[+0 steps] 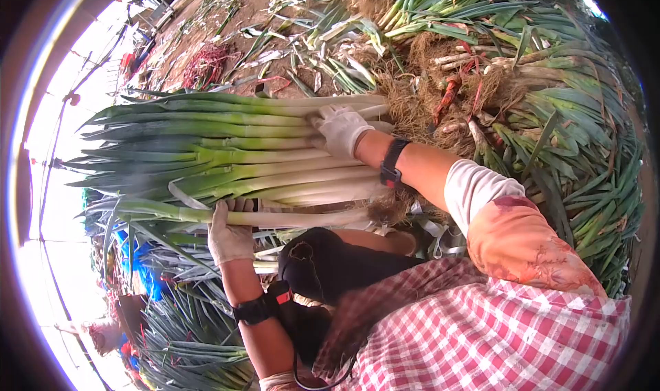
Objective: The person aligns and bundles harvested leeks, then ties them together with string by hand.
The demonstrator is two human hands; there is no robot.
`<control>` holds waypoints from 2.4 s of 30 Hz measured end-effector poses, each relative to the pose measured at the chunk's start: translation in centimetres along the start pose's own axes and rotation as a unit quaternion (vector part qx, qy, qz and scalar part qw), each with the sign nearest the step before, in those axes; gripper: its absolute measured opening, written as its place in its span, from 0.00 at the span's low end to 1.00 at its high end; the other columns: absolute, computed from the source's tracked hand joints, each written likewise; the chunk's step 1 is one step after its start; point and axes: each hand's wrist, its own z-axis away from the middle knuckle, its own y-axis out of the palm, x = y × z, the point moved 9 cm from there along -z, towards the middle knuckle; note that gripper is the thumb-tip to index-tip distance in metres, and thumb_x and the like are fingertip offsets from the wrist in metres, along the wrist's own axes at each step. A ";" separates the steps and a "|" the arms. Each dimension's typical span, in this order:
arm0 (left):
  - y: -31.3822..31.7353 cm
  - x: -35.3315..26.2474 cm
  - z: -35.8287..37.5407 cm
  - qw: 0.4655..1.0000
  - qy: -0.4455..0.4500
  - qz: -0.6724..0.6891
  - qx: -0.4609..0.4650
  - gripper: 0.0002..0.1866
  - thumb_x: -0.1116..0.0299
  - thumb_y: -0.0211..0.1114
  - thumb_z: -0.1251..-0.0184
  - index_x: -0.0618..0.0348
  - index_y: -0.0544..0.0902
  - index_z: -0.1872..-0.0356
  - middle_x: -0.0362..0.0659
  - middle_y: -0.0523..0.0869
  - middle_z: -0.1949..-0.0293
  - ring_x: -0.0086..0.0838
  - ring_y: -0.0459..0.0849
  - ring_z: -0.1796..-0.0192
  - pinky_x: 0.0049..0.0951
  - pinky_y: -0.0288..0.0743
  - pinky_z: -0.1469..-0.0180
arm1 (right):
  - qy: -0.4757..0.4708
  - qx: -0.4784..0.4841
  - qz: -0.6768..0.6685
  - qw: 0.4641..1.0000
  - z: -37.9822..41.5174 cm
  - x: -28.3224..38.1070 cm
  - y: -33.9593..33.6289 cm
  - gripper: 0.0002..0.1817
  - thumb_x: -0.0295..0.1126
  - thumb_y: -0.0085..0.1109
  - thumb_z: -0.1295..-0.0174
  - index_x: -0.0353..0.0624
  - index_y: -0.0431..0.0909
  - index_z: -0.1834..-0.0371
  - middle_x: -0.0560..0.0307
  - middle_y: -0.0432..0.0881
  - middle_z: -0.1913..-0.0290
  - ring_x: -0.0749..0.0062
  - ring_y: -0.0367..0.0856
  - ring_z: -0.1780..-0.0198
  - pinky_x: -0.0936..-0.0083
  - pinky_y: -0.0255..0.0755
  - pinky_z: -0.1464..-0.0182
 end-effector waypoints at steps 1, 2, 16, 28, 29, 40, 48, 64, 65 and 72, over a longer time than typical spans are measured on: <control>-0.2 0.0 0.1 1.000 0.001 -0.001 -0.002 0.06 0.70 0.56 0.34 0.61 0.75 0.60 0.43 0.80 0.66 0.35 0.80 0.60 0.41 0.76 0.51 | 0.003 -0.008 0.001 1.000 0.0 0.0 0.1 0.30 0.52 0.48 0.40 0.44 0.69 0.40 0.46 0.70 0.44 0.53 0.69 0.43 0.63 0.60 0.40; 0.2 0.0 0.2 1.000 0.006 0.003 0.005 0.06 0.71 0.56 0.34 0.62 0.75 0.60 0.43 0.80 0.65 0.35 0.80 0.59 0.42 0.76 0.51 | 0.005 -0.012 0.002 1.000 0.2 0.1 -0.3 0.29 0.51 0.48 0.39 0.44 0.69 0.40 0.45 0.70 0.44 0.52 0.69 0.43 0.63 0.61 0.41; 0.7 0.3 -0.4 1.000 0.018 0.021 0.008 0.09 0.72 0.57 0.36 0.66 0.74 0.58 0.48 0.78 0.63 0.40 0.79 0.58 0.45 0.75 0.48 | -0.023 0.019 0.057 0.998 0.5 1.3 -2.0 0.28 0.43 0.50 0.39 0.38 0.64 0.40 0.44 0.69 0.45 0.51 0.68 0.43 0.61 0.64 0.42; 1.3 -2.4 -0.2 0.996 0.065 0.043 0.053 0.15 0.67 0.61 0.37 0.64 0.71 0.55 0.49 0.78 0.60 0.41 0.80 0.57 0.45 0.77 0.51 | -0.004 0.110 -0.153 0.982 11.6 6.7 -0.5 0.24 0.47 0.53 0.42 0.45 0.71 0.46 0.46 0.78 0.57 0.51 0.78 0.53 0.61 0.72 0.52; 1.7 -2.5 -0.3 0.994 0.067 0.046 0.074 0.15 0.65 0.61 0.36 0.64 0.71 0.55 0.50 0.78 0.59 0.41 0.80 0.56 0.45 0.77 0.50 | -0.005 0.105 -0.153 0.983 11.2 6.1 -0.9 0.22 0.47 0.52 0.41 0.44 0.72 0.49 0.47 0.79 0.57 0.54 0.78 0.54 0.62 0.72 0.52; -0.3 -2.0 -2.2 0.972 0.039 -0.218 -0.078 0.26 0.55 0.66 0.41 0.57 0.70 0.46 0.43 0.78 0.53 0.31 0.81 0.60 0.29 0.79 0.63 | 0.004 0.072 -0.050 0.996 9.8 1.8 -0.6 0.21 0.49 0.50 0.40 0.42 0.74 0.56 0.46 0.80 0.61 0.52 0.78 0.55 0.61 0.70 0.54; -0.1 -1.9 -2.6 0.969 0.020 -0.242 -0.052 0.26 0.54 0.63 0.38 0.60 0.70 0.47 0.45 0.78 0.55 0.32 0.82 0.63 0.26 0.81 0.66 | 0.031 0.119 -0.027 0.992 9.6 1.8 -0.2 0.25 0.53 0.47 0.39 0.41 0.76 0.56 0.44 0.81 0.61 0.50 0.78 0.56 0.60 0.70 0.53; 0.5 0.3 -4.7 0.996 0.057 0.073 0.000 0.16 0.71 0.61 0.38 0.63 0.74 0.51 0.44 0.79 0.54 0.34 0.79 0.53 0.34 0.74 0.50 | 0.041 0.205 -0.027 0.977 9.2 1.7 1.0 0.26 0.52 0.47 0.39 0.40 0.76 0.52 0.42 0.79 0.54 0.48 0.75 0.50 0.61 0.68 0.47; 0.4 0.3 -4.7 0.996 0.054 0.073 0.002 0.16 0.71 0.61 0.38 0.63 0.74 0.51 0.44 0.79 0.54 0.34 0.79 0.53 0.34 0.74 0.50 | 0.045 0.205 -0.026 0.977 8.9 1.5 1.0 0.26 0.52 0.47 0.39 0.40 0.76 0.52 0.42 0.79 0.54 0.48 0.75 0.50 0.61 0.68 0.47; 0.4 -0.9 -4.1 0.995 0.091 -0.023 -0.038 0.18 0.70 0.63 0.39 0.62 0.72 0.49 0.44 0.79 0.56 0.32 0.81 0.56 0.35 0.79 0.57 | 0.009 0.220 -0.006 0.975 7.0 1.7 1.8 0.25 0.51 0.49 0.40 0.41 0.76 0.52 0.42 0.79 0.56 0.48 0.76 0.51 0.61 0.68 0.49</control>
